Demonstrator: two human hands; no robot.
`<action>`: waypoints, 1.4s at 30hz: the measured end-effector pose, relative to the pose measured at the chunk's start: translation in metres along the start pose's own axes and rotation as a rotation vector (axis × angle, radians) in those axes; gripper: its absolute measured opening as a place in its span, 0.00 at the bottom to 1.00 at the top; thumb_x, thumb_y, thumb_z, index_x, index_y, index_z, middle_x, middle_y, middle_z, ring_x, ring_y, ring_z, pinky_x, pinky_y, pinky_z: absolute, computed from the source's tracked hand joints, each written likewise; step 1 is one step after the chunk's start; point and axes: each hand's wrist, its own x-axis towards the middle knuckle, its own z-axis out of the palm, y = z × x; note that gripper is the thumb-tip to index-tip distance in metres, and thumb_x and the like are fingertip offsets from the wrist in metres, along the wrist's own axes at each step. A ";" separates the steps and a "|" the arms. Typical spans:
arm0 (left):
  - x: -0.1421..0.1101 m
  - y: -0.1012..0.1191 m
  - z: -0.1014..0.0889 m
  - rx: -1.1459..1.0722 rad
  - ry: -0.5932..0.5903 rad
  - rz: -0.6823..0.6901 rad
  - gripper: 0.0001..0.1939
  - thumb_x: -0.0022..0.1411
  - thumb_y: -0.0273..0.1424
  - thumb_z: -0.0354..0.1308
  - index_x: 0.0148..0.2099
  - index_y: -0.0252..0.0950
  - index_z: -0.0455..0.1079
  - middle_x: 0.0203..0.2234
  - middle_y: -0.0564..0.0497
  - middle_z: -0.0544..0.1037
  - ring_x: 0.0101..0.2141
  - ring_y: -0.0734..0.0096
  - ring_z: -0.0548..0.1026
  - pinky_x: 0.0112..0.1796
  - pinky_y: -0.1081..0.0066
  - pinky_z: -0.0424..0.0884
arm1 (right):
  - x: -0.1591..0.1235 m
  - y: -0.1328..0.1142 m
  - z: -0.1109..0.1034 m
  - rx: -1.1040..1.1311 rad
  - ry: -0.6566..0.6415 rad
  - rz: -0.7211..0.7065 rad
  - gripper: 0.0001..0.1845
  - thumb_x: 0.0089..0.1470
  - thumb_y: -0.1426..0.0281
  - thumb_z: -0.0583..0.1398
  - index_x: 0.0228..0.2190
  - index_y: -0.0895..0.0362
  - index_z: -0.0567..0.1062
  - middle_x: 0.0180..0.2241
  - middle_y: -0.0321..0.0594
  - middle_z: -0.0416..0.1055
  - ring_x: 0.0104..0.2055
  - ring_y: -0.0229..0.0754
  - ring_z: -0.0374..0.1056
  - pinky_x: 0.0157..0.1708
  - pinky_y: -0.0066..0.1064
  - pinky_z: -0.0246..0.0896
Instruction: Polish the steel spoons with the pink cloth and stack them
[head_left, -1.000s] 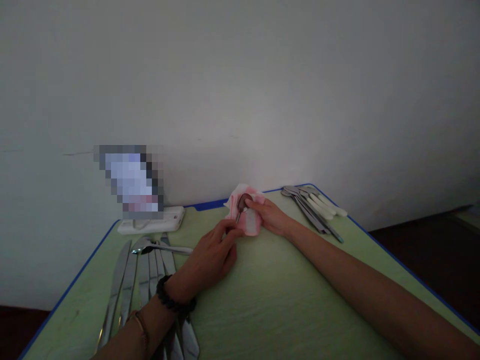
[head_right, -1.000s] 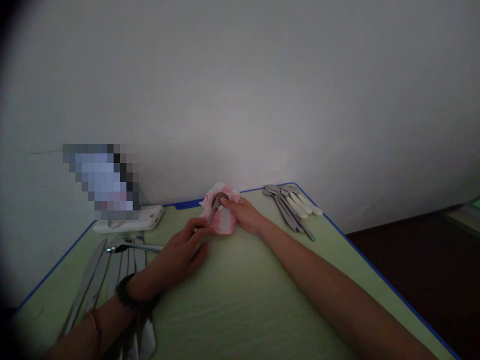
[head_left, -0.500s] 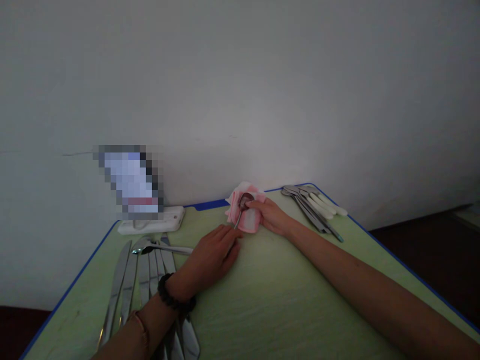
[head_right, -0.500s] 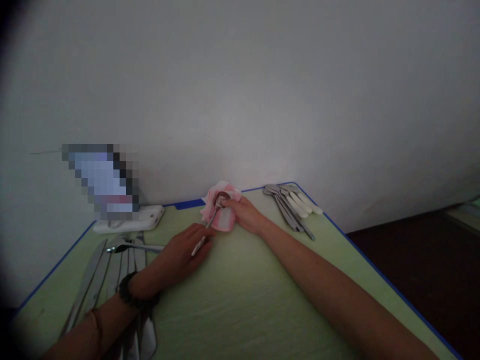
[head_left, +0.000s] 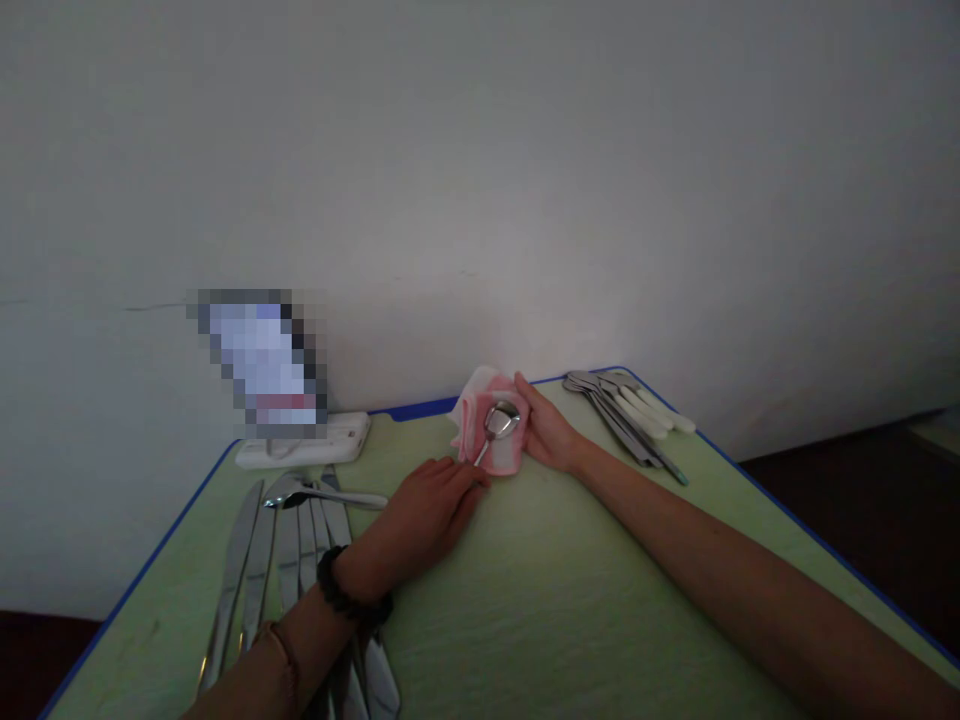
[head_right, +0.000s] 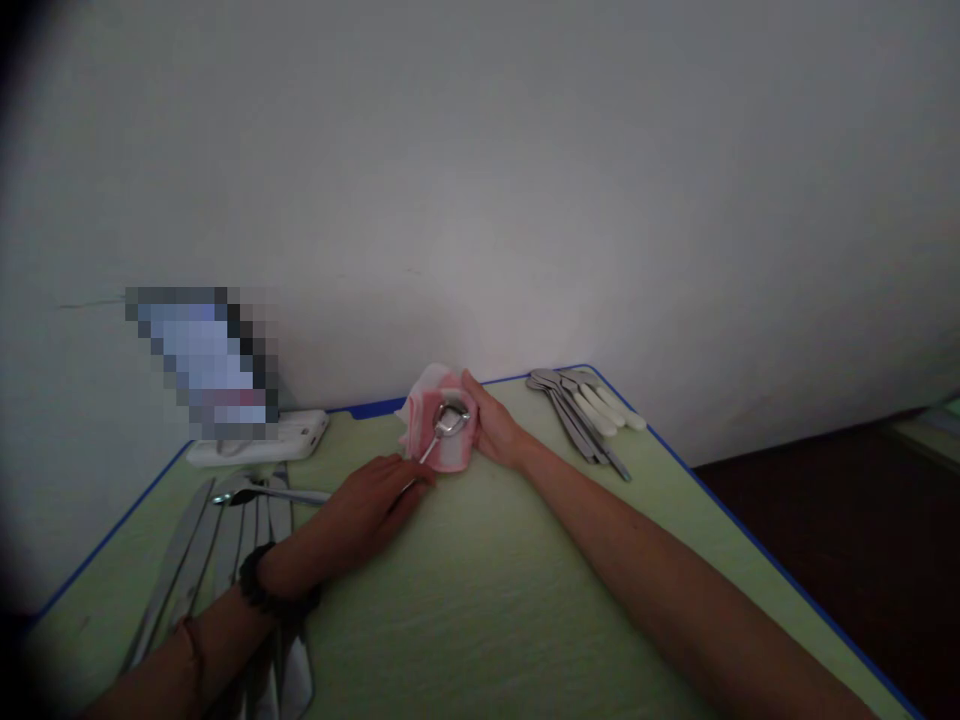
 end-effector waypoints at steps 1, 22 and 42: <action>0.000 0.000 0.000 0.008 -0.004 -0.002 0.12 0.69 0.29 0.42 0.44 0.37 0.66 0.37 0.48 0.76 0.38 0.63 0.72 0.42 0.62 0.67 | 0.000 0.001 0.000 -0.012 0.006 0.005 0.26 0.60 0.54 0.47 0.39 0.61 0.75 0.33 0.44 0.78 0.40 0.46 0.73 0.49 0.42 0.62; -0.001 0.003 0.001 0.068 0.086 -0.135 0.17 0.66 0.28 0.43 0.56 0.34 0.59 0.37 0.44 0.78 0.35 0.62 0.76 0.39 0.64 0.71 | 0.007 0.002 -0.005 0.050 0.110 -0.036 0.27 0.62 0.56 0.43 0.44 0.60 0.72 0.37 0.44 0.78 0.45 0.44 0.72 0.53 0.43 0.60; -0.002 0.003 -0.004 -0.003 0.132 -0.293 0.21 0.68 0.33 0.39 0.62 0.36 0.54 0.25 0.50 0.78 0.24 0.65 0.77 0.27 0.72 0.67 | 0.011 0.000 -0.010 0.102 0.090 -0.027 0.28 0.62 0.55 0.41 0.42 0.59 0.73 0.37 0.43 0.78 0.43 0.45 0.72 0.51 0.43 0.61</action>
